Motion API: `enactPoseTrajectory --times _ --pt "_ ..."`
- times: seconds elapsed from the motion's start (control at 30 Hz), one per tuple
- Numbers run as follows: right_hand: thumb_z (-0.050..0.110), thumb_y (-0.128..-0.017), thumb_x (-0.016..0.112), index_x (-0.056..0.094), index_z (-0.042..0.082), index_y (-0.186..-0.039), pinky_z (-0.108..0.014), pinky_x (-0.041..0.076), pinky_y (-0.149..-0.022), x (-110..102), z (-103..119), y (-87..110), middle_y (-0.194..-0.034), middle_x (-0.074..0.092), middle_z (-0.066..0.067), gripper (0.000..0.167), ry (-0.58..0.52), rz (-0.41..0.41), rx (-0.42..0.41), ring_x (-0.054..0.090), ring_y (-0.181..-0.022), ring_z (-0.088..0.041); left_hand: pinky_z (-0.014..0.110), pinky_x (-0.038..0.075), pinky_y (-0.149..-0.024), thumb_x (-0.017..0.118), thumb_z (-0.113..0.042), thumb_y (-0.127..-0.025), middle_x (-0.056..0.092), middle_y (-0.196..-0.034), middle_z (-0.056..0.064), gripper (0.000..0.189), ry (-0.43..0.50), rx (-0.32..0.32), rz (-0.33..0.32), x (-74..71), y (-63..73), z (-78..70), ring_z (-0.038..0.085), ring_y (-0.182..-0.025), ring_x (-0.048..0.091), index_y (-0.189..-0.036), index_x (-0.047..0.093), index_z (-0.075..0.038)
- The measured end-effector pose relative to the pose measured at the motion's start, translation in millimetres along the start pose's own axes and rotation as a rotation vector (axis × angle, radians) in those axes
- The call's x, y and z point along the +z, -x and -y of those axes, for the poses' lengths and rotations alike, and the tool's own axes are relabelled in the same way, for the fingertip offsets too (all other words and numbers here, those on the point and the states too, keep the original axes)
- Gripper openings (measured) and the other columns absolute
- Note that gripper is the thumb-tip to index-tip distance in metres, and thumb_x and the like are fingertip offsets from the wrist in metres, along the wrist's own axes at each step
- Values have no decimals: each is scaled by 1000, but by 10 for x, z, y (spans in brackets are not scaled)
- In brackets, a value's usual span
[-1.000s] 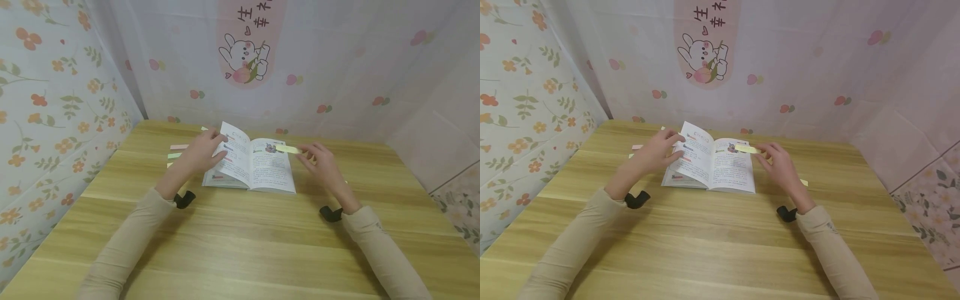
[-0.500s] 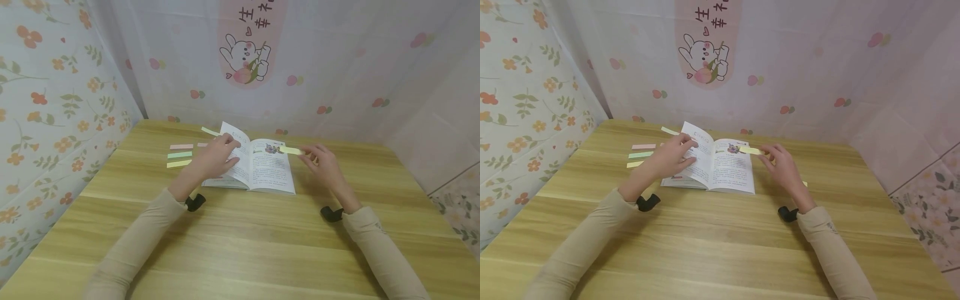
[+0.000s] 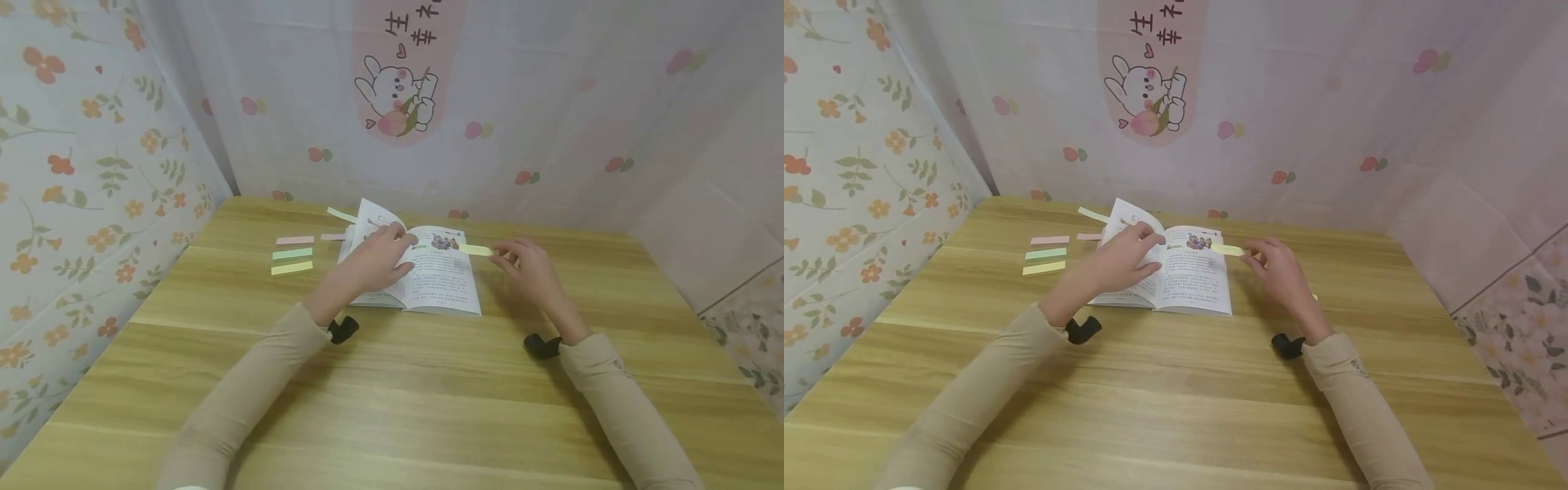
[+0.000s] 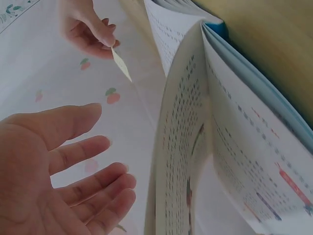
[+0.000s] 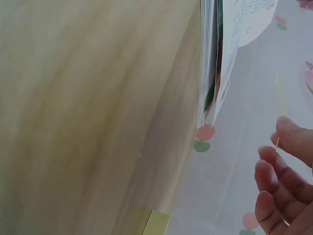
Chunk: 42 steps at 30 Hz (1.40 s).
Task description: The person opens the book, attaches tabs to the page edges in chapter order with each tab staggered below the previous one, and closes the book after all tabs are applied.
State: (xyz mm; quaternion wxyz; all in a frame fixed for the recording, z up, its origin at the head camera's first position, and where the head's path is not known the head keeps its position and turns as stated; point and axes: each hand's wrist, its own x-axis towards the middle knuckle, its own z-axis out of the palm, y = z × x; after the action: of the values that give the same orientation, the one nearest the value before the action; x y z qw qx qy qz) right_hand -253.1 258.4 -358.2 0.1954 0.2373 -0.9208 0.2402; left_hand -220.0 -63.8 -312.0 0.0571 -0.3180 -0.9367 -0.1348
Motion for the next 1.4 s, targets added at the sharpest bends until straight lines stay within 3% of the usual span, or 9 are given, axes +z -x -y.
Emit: enactPoseTrajectory --times 0.4,0.63,0.93,1.2,1.4 --pt "6 -92 74 74 -1 -109 -37 45 -62 -49 19 -23 -93 69 -15 18 30 126 37 59 -72 -25 37 48 -95 59 -29 -103 51 -134 16 50 -58 18 117 164 -230 -184 26 -111 54 -147 49 -9" --pt "6 -91 74 75 -1 -109 -39 46 -65 -47 0 -41 -97 70 -16 19 43 189 49 56 -73 -25 40 44 -106 56 -28 -104 46 -144 18 49 -38 6 183 224 -300 -299 30 -128 49 -148 48 -8" --pt "2 -88 77 75 -2 -106 -39 45 -64 -41 -23 -59 -93 70 -16 19 56 192 36 55 -72 -26 41 37 -114 55 -30 -104 38 -153 18 52 -44 -23 233 291 -368 -379 31 -138 42 -151 45 -9" --pt "3 -88 76 75 2 -104 -41 48 -66 -47 -22 -75 -93 70 -14 16 98 225 22 61 -79 -27 45 31 -118 56 -31 -103 24 -162 24 57 -55 -46 299 385 -478 -425 38 -147 30 -154 41 -10" --pt "2 -87 78 76 3 -102 -38 46 -64 -41 -30 -85 -88 68 -11 15 111 244 35 58 -76 -25 46 28 -119 58 -30 -102 24 -162 24 58 -51 -57 321 451 -540 -463 39 -147 28 -154 41 -11"
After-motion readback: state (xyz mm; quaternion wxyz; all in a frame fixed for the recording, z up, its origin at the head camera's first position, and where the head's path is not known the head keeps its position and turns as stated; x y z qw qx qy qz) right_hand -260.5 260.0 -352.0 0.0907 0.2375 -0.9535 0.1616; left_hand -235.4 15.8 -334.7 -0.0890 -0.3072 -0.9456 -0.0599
